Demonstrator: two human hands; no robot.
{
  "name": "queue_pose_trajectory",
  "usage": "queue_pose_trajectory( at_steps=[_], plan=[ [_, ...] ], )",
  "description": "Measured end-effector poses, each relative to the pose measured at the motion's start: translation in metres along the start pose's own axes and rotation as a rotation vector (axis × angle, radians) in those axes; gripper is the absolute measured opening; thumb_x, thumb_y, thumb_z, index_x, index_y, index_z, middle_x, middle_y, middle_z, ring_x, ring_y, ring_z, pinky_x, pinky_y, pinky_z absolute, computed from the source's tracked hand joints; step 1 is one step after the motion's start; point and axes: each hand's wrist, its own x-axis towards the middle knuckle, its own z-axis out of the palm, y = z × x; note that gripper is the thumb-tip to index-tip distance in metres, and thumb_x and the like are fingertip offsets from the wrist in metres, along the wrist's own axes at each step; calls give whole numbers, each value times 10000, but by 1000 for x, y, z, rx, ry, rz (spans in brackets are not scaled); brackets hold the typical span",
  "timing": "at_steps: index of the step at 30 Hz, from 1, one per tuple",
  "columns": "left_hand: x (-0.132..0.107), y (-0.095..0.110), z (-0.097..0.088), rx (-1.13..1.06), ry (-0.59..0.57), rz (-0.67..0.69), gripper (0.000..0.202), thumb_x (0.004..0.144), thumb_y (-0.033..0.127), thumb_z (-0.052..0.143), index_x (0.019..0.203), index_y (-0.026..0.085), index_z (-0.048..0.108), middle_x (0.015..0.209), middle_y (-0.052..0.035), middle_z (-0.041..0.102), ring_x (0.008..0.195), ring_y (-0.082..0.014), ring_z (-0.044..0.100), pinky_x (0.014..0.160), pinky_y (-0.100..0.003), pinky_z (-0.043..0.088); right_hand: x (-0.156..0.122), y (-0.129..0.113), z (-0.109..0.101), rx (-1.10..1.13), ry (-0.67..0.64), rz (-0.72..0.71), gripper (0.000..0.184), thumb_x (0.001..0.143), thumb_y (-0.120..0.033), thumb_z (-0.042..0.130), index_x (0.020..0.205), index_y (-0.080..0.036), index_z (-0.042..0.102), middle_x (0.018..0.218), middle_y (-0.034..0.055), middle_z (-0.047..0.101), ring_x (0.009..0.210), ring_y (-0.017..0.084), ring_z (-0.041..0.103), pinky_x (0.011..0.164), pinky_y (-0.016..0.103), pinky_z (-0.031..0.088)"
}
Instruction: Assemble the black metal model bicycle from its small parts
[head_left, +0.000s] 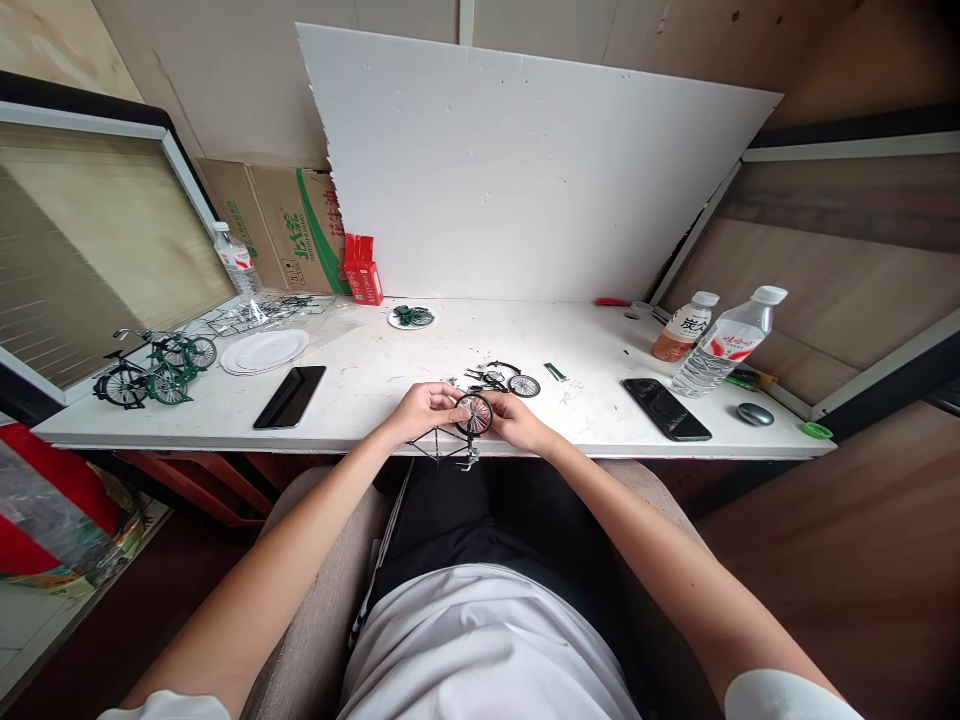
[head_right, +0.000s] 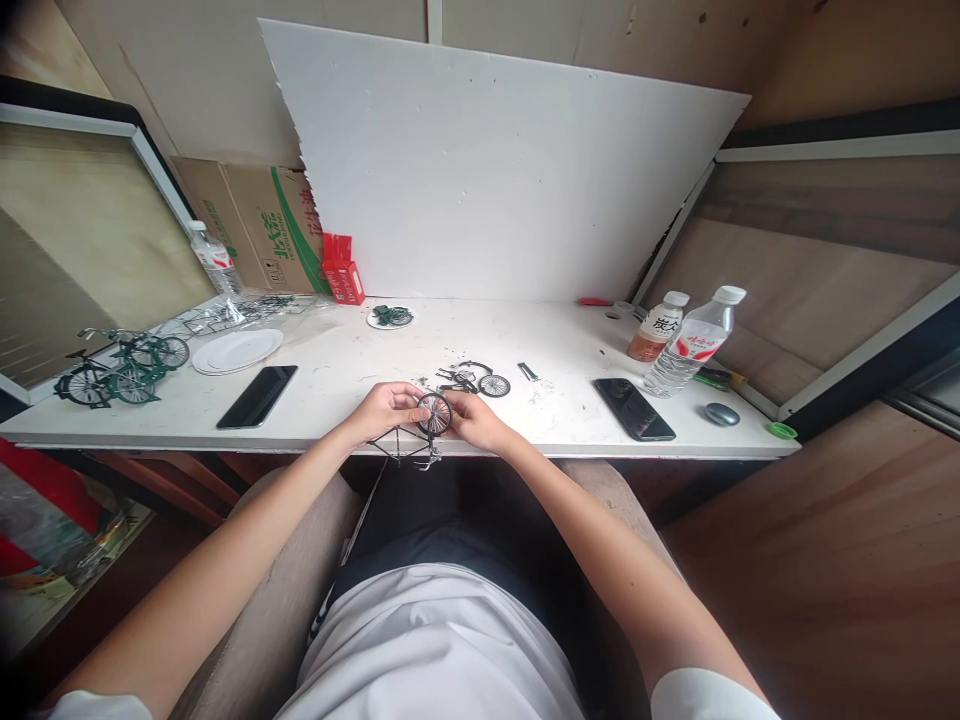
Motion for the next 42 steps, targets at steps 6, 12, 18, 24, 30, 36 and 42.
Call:
queue_pose_trajectory(
  at_steps=[6,12,18,24,30,36,42],
  plan=[
    [0,2,1,-11,15,-13,582,635,453,1003,1022,124,718,800,-52,772,729,-190,748,745,-326,613,-1,-1,2,33,14,48,309,1033,-470,560,950,-189,656,899,39,632,794,178,582,713,298,525],
    [2,-1,0,-45,57,-9,596,639,479,998,1020,125,705,868,-78,791,777,-199,757,736,-320,614,-1,4,4,169,22,100,325,1013,-528,601,1074,-210,623,1014,57,656,817,189,665,773,352,601],
    [2,-1,-1,-28,43,-1,585,652,468,994,1025,123,705,869,-85,793,779,-200,757,729,-316,612,-1,4,4,140,24,82,230,999,-421,599,1077,-208,635,1035,54,641,879,195,649,765,334,603],
    [0,4,2,-16,35,-11,598,629,474,1003,1014,125,707,826,-69,784,745,-203,756,724,-331,626,-1,5,3,9,42,22,130,963,-287,564,993,-191,648,945,42,617,852,186,593,741,301,544],
    [0,4,3,-14,36,-15,593,631,471,1002,1014,120,717,829,-73,788,742,-200,755,738,-329,620,-1,4,2,-26,34,10,180,953,-231,514,1036,-185,667,966,44,637,859,188,591,779,315,513],
    [0,5,4,7,38,-12,594,630,484,999,1012,121,725,829,-70,791,737,-192,753,730,-311,608,-1,4,3,-6,19,42,204,953,-248,531,1069,-177,683,1009,61,669,879,195,588,770,308,516],
    [0,4,4,15,38,-2,584,630,483,998,1000,125,722,825,-67,791,736,-193,752,725,-310,611,-2,5,4,31,24,78,191,961,-282,548,1057,-184,681,1000,59,664,867,193,593,743,301,532]
  ],
)
